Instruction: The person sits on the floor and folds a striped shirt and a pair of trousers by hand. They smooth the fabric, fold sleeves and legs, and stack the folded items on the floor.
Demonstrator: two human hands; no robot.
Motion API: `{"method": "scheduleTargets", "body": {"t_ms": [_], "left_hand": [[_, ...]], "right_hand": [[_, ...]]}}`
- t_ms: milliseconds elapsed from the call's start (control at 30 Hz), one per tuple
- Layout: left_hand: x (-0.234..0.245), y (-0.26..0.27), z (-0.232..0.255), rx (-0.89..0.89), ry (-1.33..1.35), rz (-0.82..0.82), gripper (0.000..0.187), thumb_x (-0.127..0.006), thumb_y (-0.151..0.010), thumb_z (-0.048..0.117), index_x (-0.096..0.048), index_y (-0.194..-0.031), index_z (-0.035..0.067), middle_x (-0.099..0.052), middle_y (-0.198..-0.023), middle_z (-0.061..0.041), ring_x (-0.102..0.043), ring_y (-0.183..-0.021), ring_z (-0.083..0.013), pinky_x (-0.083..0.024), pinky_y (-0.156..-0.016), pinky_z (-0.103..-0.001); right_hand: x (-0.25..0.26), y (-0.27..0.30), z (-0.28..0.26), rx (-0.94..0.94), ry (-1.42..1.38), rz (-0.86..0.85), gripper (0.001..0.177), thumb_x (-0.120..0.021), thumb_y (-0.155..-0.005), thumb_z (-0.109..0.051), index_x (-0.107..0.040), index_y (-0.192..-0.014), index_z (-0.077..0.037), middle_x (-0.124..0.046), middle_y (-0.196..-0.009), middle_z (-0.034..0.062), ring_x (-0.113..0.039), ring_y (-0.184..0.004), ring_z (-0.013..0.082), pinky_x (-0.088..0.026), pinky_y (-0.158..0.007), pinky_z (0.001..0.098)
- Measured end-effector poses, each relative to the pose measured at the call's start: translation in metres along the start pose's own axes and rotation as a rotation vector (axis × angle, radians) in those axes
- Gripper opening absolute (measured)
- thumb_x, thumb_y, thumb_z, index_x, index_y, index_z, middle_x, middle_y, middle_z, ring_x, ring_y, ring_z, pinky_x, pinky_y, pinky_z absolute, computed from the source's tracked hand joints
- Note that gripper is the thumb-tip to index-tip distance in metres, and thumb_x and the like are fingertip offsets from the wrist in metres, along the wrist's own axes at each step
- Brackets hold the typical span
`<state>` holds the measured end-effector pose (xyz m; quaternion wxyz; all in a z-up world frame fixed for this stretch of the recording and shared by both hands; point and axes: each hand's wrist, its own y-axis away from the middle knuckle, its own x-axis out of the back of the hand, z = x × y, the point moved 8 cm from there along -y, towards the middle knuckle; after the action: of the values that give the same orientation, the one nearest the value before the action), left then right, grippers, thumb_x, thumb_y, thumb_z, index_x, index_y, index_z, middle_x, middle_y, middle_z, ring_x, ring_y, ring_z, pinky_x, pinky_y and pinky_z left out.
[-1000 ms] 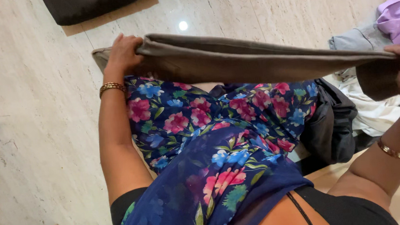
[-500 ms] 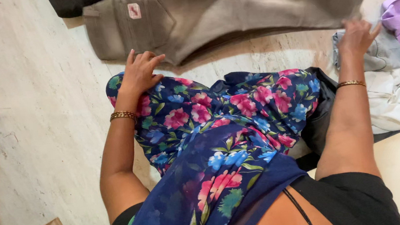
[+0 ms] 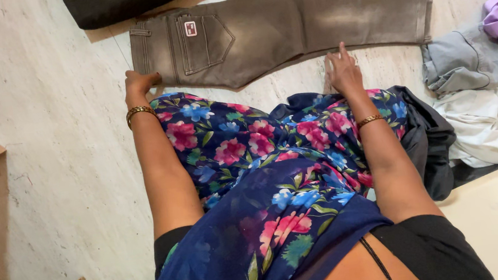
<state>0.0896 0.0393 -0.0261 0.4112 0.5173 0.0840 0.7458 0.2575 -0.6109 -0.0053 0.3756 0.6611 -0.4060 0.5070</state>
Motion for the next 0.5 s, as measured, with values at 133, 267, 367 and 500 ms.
{"method": "scheduleTargets", "body": {"t_ms": [133,267,367,500], "left_hand": [[-0.006,-0.007,-0.01,0.111,-0.081,-0.106,0.058,-0.083,-0.076,0.033,-0.069,-0.116,-0.007,-0.073,-0.122,-0.022,-0.073,-0.113,-0.0308,-0.056,-0.098,-0.04],[0.002,-0.016,0.001,0.003,-0.01,0.085,0.043,-0.081,-0.077,0.019,-0.067,-0.109,-0.005,-0.072,-0.113,-0.024,-0.071,-0.108,-0.034,-0.056,-0.094,-0.043],[0.022,-0.006,0.0,0.0,-0.069,0.329,0.032,-0.069,-0.089,0.013,-0.066,-0.118,-0.002,-0.065,-0.127,-0.025,-0.065,-0.114,-0.0399,-0.053,-0.096,-0.05],[0.043,0.011,-0.004,0.176,-0.254,0.389,0.068,-0.076,-0.077,0.008,-0.044,-0.136,0.002,-0.044,-0.138,-0.02,-0.049,-0.124,-0.0376,-0.043,-0.097,-0.061]], "right_hand": [[-0.009,-0.012,-0.008,-0.055,0.109,-0.055,0.047,-0.062,-0.097,-0.018,-0.056,-0.141,-0.007,-0.029,-0.171,0.0175,-0.056,-0.126,0.0406,-0.051,-0.094,0.0558],[-0.006,-0.016,0.004,-0.09,0.076,-0.101,0.058,-0.064,-0.09,-0.019,-0.051,-0.143,-0.001,-0.039,-0.164,0.0152,-0.055,-0.124,0.0405,-0.051,-0.095,0.0541],[0.002,-0.006,0.022,-0.14,0.011,-0.079,0.059,-0.067,-0.092,-0.022,-0.05,-0.146,-0.002,-0.048,-0.157,0.0168,-0.055,-0.128,0.0383,-0.05,-0.101,0.0518],[0.005,0.017,0.054,-0.314,-0.101,-0.111,0.075,-0.075,-0.083,-0.028,-0.047,-0.148,-0.004,-0.052,-0.148,0.0173,-0.053,-0.129,0.0378,-0.046,-0.104,0.0518]]}}
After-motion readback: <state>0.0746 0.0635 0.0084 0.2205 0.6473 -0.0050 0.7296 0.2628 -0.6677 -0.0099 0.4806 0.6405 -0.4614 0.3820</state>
